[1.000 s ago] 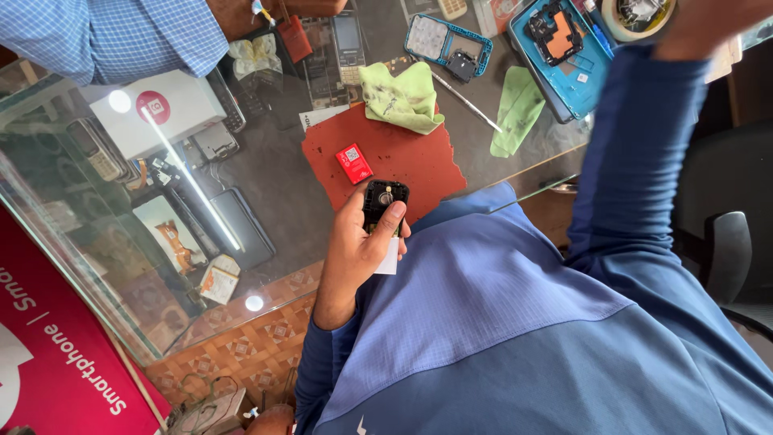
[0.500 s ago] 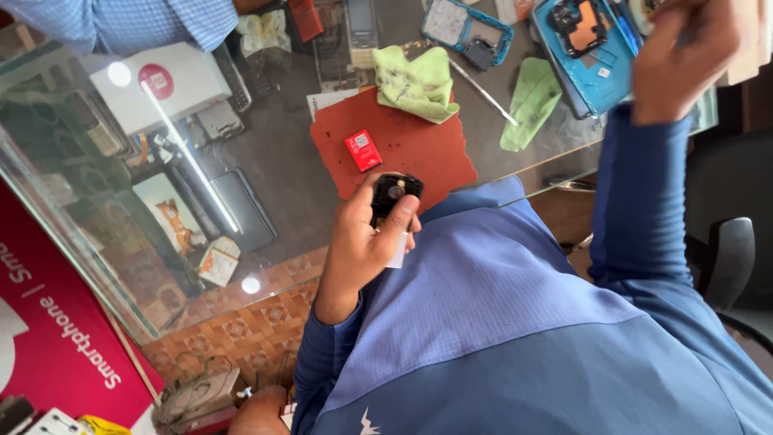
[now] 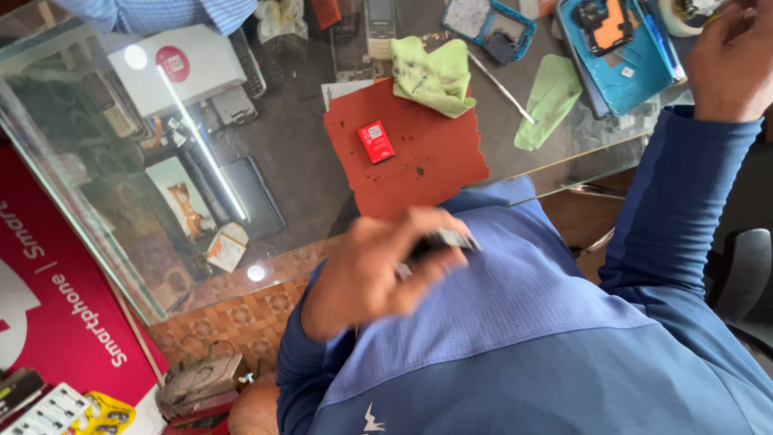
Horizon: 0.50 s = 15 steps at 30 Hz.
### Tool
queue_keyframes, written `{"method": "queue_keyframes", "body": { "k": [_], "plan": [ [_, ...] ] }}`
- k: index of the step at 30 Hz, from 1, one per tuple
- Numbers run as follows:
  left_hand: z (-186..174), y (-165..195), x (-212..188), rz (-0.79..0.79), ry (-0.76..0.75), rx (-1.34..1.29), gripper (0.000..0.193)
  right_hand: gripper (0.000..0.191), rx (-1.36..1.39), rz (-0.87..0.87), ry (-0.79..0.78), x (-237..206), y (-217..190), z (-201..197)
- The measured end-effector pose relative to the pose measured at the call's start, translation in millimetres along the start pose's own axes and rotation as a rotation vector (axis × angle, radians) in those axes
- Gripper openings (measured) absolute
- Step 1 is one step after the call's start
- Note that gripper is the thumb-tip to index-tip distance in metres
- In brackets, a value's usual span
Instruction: The person disassembles a mobile phone, removes the battery, and uses a screwdriver to adjust internal components. They then reassemble the phone, insert the battery, and test the device by pressing buttons and navigating the screen.
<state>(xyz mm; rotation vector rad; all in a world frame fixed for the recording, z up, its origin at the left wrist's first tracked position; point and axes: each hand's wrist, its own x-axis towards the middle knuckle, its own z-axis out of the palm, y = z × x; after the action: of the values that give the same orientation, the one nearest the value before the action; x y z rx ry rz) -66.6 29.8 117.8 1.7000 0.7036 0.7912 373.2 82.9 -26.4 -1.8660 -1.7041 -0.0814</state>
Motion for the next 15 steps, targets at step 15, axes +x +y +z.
{"method": "queue_keyframes", "body": {
  "k": [15],
  "plan": [
    [37.3,-92.8,-11.7,-0.499,0.123,-0.415,0.021,0.008,-0.283,-0.173,-0.254,8.9,-5.7,-20.9]
  ]
}}
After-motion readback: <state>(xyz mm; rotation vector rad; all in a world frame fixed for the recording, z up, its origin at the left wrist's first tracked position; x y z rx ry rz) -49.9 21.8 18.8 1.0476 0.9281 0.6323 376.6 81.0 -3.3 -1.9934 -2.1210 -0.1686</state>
